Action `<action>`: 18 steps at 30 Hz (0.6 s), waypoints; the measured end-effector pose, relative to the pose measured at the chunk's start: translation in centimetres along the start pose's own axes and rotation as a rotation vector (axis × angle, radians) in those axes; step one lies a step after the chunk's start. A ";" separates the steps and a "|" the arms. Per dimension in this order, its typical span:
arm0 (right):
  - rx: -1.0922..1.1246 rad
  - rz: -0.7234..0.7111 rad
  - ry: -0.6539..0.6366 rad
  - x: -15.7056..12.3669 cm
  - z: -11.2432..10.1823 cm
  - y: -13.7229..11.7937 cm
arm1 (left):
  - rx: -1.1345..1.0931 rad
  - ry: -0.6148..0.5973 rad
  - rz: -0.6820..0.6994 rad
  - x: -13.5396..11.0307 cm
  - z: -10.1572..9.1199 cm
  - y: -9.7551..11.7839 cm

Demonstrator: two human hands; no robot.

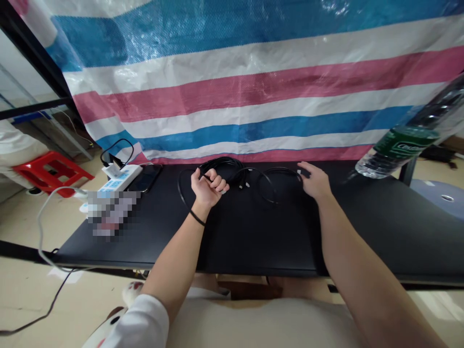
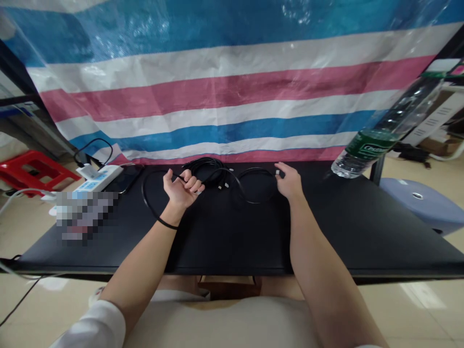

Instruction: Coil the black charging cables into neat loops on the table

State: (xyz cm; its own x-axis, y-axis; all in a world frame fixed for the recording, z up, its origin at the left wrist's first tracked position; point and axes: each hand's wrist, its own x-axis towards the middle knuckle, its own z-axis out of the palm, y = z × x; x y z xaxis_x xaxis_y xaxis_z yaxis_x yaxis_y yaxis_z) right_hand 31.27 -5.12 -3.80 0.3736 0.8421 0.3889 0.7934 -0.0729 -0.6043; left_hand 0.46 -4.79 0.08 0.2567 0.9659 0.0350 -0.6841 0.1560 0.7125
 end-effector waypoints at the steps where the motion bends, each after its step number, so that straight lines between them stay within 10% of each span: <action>1: -0.030 -0.084 -0.045 -0.2 0.5 -0.1 | -0.038 0.024 -0.029 -0.1 0.0 0.3; 10: -0.219 -0.161 -0.258 -1.0 3.2 -2.5 | 0.026 0.177 -0.101 -0.3 1.0 0.2; 18: 0.710 0.624 0.336 0.5 -0.5 -0.9 | -0.053 0.456 0.034 0.9 0.4 1.9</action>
State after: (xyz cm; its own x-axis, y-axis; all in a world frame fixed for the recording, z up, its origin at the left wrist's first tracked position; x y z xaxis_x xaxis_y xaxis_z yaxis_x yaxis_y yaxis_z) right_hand 31.02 -4.89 -2.75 0.8284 0.5594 -0.0290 -0.0200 -0.0222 -0.9996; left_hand -0.33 -3.71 1.69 -0.0855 0.9611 -0.2626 -0.7240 0.1211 0.6791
